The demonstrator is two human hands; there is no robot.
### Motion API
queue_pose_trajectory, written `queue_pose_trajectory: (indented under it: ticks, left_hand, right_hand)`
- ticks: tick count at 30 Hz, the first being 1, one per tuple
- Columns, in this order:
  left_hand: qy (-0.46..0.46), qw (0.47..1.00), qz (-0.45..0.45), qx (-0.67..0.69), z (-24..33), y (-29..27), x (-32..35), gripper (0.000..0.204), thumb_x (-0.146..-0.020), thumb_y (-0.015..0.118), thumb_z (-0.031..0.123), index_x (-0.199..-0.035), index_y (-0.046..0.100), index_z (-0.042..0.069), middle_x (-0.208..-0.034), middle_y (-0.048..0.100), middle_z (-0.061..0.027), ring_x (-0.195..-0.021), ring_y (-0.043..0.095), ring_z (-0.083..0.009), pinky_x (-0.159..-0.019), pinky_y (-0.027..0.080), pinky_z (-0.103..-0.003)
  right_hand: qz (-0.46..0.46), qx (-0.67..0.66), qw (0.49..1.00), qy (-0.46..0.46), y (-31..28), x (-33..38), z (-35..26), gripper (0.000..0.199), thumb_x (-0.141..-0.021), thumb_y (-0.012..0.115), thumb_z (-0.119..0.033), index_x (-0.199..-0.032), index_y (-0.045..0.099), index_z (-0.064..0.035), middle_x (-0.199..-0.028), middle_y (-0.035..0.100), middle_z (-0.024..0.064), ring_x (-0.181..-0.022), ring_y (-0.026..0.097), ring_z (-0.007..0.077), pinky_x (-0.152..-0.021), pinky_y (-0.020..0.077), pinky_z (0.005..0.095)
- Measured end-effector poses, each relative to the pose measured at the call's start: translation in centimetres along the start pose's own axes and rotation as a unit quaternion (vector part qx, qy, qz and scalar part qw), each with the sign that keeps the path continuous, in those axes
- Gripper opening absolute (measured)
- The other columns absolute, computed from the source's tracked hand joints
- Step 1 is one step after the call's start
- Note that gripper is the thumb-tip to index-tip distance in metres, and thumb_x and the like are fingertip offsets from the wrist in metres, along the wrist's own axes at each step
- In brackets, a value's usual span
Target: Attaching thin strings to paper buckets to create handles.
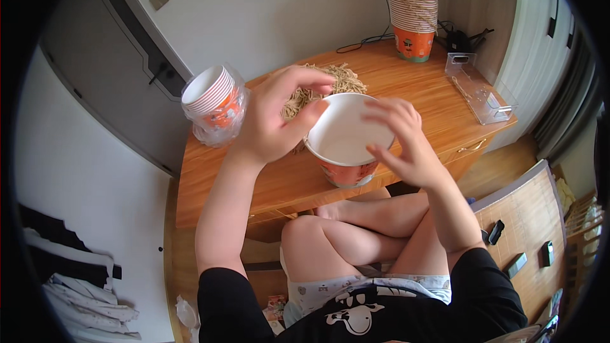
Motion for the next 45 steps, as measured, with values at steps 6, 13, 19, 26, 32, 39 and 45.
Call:
queue_pose_trajectory:
  ticks: [6, 13, 19, 26, 32, 39, 45]
  left_hand:
    - [-0.056, 0.973, -0.142, 0.171, -1.6, 6.0, -3.1, 0.018, -0.095, 0.067, 0.016, -0.105, 0.067, 0.001, -0.098, 0.069, -0.0062, -0.094, 0.065, -0.0127, -0.086, 0.053, -0.030]
    - [-0.137, 0.969, -0.085, 0.185, -3.5, 5.1, -1.4, 0.011, -0.095, 0.068, 0.013, -0.096, 0.068, 0.002, -0.090, 0.069, -0.0020, -0.090, 0.064, -0.0104, -0.082, 0.052, -0.029]
    - [-0.052, 0.993, -0.103, -0.028, -2.7, 3.9, 0.1, 0.008, -0.091, 0.070, 0.013, -0.091, 0.069, 0.005, -0.089, 0.070, -0.0049, -0.085, 0.066, -0.0200, -0.078, 0.052, -0.033]
    - [0.038, 0.938, -0.090, -0.333, 1.7, 9.4, 4.7, 0.026, -0.083, 0.075, 0.035, -0.099, 0.070, 0.015, -0.119, 0.065, -0.0026, -0.116, 0.056, -0.0240, -0.099, 0.041, -0.041]
    - [-0.017, 0.923, -0.108, -0.370, 1.0, 10.3, 7.1, 0.015, -0.083, 0.075, 0.025, -0.095, 0.071, 0.015, -0.101, 0.063, 0.0054, -0.102, 0.057, -0.0174, -0.086, 0.038, -0.039]
    - [-0.024, 0.945, -0.201, -0.258, -0.1, 7.2, 8.7, 0.014, -0.083, 0.074, 0.018, -0.097, 0.069, 0.019, -0.117, 0.062, 0.0063, -0.114, 0.053, -0.0196, -0.101, 0.032, -0.043]
    - [-0.055, 0.961, -0.208, -0.171, -2.9, 4.3, 8.8, 0.026, -0.077, 0.070, 0.000, -0.094, 0.073, 0.019, -0.127, 0.061, -0.0013, -0.121, 0.049, -0.0291, -0.106, 0.039, -0.043]
  right_hand:
    - [-0.132, -0.381, 0.913, 0.060, 1.0, -7.1, 2.7, 0.075, -0.086, 0.075, -0.012, -0.150, 0.035, -0.0090, -0.137, 0.053, 0.0121, -0.127, 0.052, 0.0260, -0.107, 0.0425, 0.0380]
    - [-0.169, -0.093, 0.972, 0.136, -2.7, -7.4, 5.8, 0.026, -0.094, 0.063, -0.005, -0.120, 0.063, -0.0016, -0.106, 0.067, 0.0034, -0.095, 0.060, 0.0094, -0.081, 0.0506, 0.0259]
    - [-0.109, -0.109, 0.970, 0.186, -8.9, -1.1, 10.4, 0.012, -0.100, 0.060, -0.012, -0.101, 0.064, -0.0012, -0.086, 0.055, -0.0029, -0.076, 0.045, 0.0075, -0.070, 0.0419, 0.0252]
    - [-0.144, -0.258, 0.904, 0.309, -6.7, 7.4, 13.8, 0.034, -0.108, 0.048, -0.030, -0.103, 0.068, -0.0036, -0.074, 0.043, -0.0047, -0.074, 0.041, 0.0076, -0.070, 0.0384, 0.0253]
    - [0.090, -0.344, 0.883, 0.306, -7.7, 9.7, 16.2, 0.043, -0.108, 0.045, -0.025, -0.145, 0.052, -0.0075, -0.130, 0.063, 0.0064, -0.096, 0.059, 0.0106, -0.086, 0.0476, 0.0257]
    - [0.260, -0.705, 0.628, 0.204, -8.8, 8.9, 13.3, 0.022, -0.105, 0.045, -0.027, -0.102, 0.065, -0.0155, -0.107, 0.068, 0.0025, -0.099, 0.057, 0.0195, -0.097, 0.0405, 0.0354]
    - [-0.005, -0.701, 0.704, 0.117, -9.5, 9.2, 10.5, 0.026, -0.102, 0.055, -0.029, -0.085, 0.057, -0.0098, -0.064, 0.038, -0.0009, -0.062, 0.038, 0.0129, -0.062, 0.0373, 0.0294]
Point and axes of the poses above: each hand's wrist, its own x-axis away from the middle knuckle, its own y-axis out of the palm, z = x × y, the point moved 6 cm from there along -x, towards the middle knuckle
